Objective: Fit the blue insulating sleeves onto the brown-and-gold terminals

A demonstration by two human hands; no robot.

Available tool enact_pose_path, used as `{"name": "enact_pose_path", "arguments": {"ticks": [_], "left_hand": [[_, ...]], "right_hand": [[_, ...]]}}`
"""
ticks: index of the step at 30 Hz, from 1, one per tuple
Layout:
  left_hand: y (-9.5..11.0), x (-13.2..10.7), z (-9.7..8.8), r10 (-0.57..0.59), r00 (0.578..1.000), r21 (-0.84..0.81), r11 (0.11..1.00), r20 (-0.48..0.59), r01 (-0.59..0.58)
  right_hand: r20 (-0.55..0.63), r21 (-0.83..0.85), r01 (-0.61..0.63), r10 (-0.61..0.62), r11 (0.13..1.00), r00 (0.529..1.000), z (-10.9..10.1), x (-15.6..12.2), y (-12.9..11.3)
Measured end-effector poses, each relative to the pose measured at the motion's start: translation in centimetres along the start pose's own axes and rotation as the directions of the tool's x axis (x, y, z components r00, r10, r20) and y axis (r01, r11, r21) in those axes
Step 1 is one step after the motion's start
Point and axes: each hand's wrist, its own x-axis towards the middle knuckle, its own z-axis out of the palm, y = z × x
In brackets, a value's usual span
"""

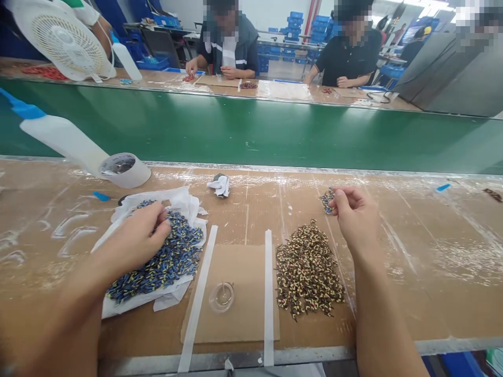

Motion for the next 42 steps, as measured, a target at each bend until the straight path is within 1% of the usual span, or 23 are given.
{"name": "enact_pose_path", "arguments": {"ticks": [4,7,9,12,13,15,17,19,21,24,25,29,31,32,34,36,37,39,41,42], "left_hand": [[1.3,-0.2,0.4,0.091,0.996,-0.193,0.977,-0.015,-0.092],[2.0,-0.2,0.7,0.157,0.987,-0.397,0.905,-0.018,-0.151],[2.4,-0.1,0.9,0.181,0.983,-0.581,0.801,0.001,-0.147],[2.8,0.0,1.4,0.198,0.978,-0.797,0.6,0.062,-0.071],[2.9,0.0,1.6,0.199,0.976,-0.837,0.545,0.082,-0.041],[3.2,0.0,2.0,0.188,0.976,-0.885,0.465,0.112,0.012],[3.5,0.1,2.3,0.167,0.977,-0.907,0.419,0.13,0.048],[3.7,0.1,2.7,0.147,0.979,-0.906,0.418,0.143,0.069],[3.8,0.0,3.1,0.146,0.977,-0.897,0.436,0.155,0.077],[4.2,-0.2,3.4,0.193,0.97,-0.887,0.459,0.149,0.045],[4.3,-0.3,3.4,0.21,0.968,-0.877,0.479,0.136,0.02],[4.6,-0.4,3.5,0.255,0.962,-0.789,0.61,0.101,-0.079],[4.7,-0.4,3.7,0.275,0.954,-0.776,0.625,0.115,-0.087],[4.7,-0.3,3.8,0.281,0.952,-0.78,0.62,0.123,-0.082],[4.7,-0.3,4.1,0.292,0.947,-0.789,0.61,0.134,-0.076],[4.7,-0.4,4.3,0.307,0.941,-0.784,0.615,0.14,-0.084],[4.7,-0.4,4.4,0.312,0.94,-0.778,0.622,0.14,-0.091],[4.8,-0.5,4.4,0.31,0.942,-0.762,0.639,0.132,-0.103],[4.9,-0.5,4.4,0.298,0.948,-0.752,0.649,0.109,-0.118],[4.9,-0.4,4.4,0.3,0.95,-0.755,0.642,0.091,-0.13]], "right_hand": [[0.104,-0.034,0.03,-0.026,0.999,0.994,0.8,-1.4,-1.0],[0.147,-0.054,0.042,-0.034,0.998,0.989,1.1,-1.9,-1.3],[0.181,-0.058,0.05,-0.038,0.997,0.983,1.3,-2.2,-1.4],[0.24,-0.051,0.067,-0.053,0.996,0.969,1.9,-2.5,-1.4],[0.258,-0.049,0.07,-0.055,0.996,0.964,2.1,-2.6,-1.4],[0.29,-0.053,0.072,-0.054,0.996,0.956,2.4,-2.8,-1.5],[0.311,-0.067,0.077,-0.052,0.995,0.949,2.6,-3.0,-1.6],[0.328,-0.082,0.086,-0.055,0.993,0.943,2.8,-3.2,-1.7],[0.347,-0.087,0.091,-0.055,0.992,0.936,3.0,-3.3,-1.8],[0.372,-0.092,0.095,-0.055,0.991,0.927,3.2,-3.6,-1.9],[0.379,-0.095,0.099,-0.056,0.991,0.924,3.3,-3.7,-2.0],[0.429,-0.084,0.101,-0.055,0.991,0.901,3.8,-4.6,-2.7],[0.473,-0.055,0.082,-0.046,0.995,0.88,4.2,-5.2,-3.1],[0.498,-0.037,0.071,-0.043,0.997,0.866,4.4,-5.7,-3.3],[0.567,0.007,0.049,-0.044,0.999,0.822,4.8,-6.6,-3.8],[0.657,0.044,0.031,-0.052,0.999,0.752,5.2,-7.5,-4.3],[0.707,0.059,0.026,-0.06,0.998,0.705,5.3,-8.0,-4.6],[0.805,0.078,0.03,-0.08,0.997,0.588,5.5,-8.9,-5.2],[0.881,0.077,0.064,-0.098,0.995,0.463,5.7,-9.7,-5.8],[0.906,0.074,0.085,-0.103,0.994,0.411,5.7,-10.1,-6.0]]}}
